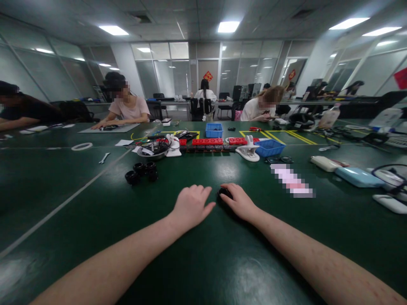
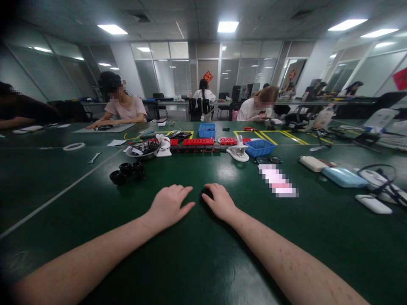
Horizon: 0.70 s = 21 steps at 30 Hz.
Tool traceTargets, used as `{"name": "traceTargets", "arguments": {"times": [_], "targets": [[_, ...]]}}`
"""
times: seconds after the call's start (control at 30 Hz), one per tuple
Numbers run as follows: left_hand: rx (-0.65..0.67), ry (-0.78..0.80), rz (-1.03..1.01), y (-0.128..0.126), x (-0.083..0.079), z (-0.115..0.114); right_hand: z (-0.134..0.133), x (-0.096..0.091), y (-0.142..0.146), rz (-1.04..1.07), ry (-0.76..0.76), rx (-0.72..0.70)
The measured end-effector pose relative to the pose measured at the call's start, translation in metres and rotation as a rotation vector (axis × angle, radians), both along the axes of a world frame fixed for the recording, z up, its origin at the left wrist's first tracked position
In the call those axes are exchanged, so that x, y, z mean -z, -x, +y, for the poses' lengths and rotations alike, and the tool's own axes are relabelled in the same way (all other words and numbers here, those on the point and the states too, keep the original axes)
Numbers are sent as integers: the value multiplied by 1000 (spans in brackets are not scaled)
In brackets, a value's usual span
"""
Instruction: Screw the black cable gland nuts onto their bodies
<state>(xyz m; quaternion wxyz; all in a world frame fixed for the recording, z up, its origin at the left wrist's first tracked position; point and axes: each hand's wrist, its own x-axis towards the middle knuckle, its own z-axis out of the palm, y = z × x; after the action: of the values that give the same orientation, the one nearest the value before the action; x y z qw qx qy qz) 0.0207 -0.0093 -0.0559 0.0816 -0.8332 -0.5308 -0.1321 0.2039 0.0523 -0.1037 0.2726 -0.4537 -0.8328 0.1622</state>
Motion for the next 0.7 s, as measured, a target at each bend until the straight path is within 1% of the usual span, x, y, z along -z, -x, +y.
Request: {"name": "traceTargets", "arguments": {"times": [0.07,0.13,0.2,0.33,0.47,0.57,0.7], "targets": [[184,49,-54,-15,15,-7,1,1,0,4,-5,0],[248,58,-123,-24,24,-11,1,2,-1,9,-8,-1],[272,59,-180,-26,27,-12,1,1,-2,10,-11,-10],[223,88,-226,-17,27,-6,-2,-1,-2,8,-14,-32],[163,110,-283,-10,30,2,-3,-2,-2,28,-5,-13],[102,133,-353,-9,31,7,-3,-4,-1,69,-6,5],[68,210,-470,-6,31,11,-8,-8,1,123,-35,-18]]}}
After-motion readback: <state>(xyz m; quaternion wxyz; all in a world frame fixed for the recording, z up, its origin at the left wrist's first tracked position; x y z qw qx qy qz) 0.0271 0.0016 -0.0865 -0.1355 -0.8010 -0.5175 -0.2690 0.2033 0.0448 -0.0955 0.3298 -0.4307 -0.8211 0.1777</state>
